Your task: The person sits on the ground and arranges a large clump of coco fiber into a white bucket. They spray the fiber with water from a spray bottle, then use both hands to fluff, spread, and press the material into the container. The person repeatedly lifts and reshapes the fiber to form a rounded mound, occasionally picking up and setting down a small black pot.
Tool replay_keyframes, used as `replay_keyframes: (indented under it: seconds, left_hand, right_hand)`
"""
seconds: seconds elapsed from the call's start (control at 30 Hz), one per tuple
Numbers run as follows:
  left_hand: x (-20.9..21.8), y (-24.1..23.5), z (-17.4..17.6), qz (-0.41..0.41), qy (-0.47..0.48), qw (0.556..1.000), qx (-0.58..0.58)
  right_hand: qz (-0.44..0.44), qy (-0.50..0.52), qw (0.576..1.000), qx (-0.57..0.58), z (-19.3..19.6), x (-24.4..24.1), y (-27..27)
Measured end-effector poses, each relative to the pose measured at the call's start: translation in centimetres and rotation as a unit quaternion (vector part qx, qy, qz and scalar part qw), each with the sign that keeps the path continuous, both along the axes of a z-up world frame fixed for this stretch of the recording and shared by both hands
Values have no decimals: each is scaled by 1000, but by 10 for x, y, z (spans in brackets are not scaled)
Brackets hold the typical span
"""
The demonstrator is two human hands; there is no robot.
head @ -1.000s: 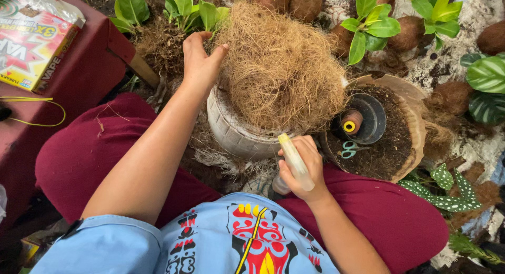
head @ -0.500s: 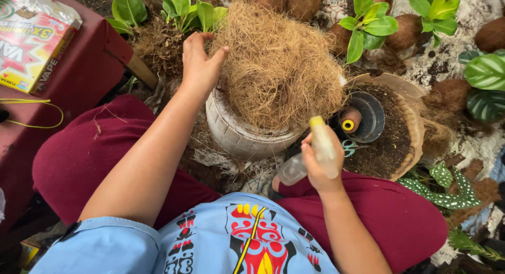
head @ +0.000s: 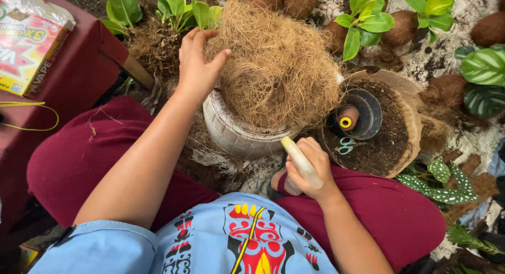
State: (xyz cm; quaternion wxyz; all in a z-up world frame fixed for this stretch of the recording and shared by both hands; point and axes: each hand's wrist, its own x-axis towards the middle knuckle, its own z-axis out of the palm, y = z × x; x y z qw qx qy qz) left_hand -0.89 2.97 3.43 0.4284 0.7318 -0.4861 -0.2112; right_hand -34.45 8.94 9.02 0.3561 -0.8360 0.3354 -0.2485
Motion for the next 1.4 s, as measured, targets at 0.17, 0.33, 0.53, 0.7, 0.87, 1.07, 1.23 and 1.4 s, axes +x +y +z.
replay_keyframes:
  seconds: [0.17, 0.33, 0.53, 0.7, 0.87, 1.07, 1.23, 1.4]
  left_hand:
    - [-13, 12, 25, -119, -142, 977, -102]
    - [-40, 25, 29, -289, -233, 924, -92]
    - [-65, 37, 16, -368, -335, 867, 33]
    - [-66, 39, 13, -369, -341, 863, 48]
    - [-69, 38, 15, -378, -337, 857, 96]
    - [-62, 38, 23, -395, -302, 860, 116]
    - [-49, 34, 43, -401, -249, 877, 93]
    - [-17, 38, 73, -370, -202, 906, 41]
  right_hand:
    - [-71, -52, 996, 17, 5, -1, 3]
    - [-138, 9, 990, -35, 9, -20, -3]
    - [-204, 3, 975, 86, -9, -26, -2]
    - [-115, 46, 992, -3, -24, -23, 3]
    - [-231, -21, 973, -16, -24, -27, -2]
    - [-199, -101, 974, 33, -10, -22, -11]
    - [-73, -15, 994, -83, -7, 3, -2]
    - [-86, -77, 992, -56, 8, 31, 7]
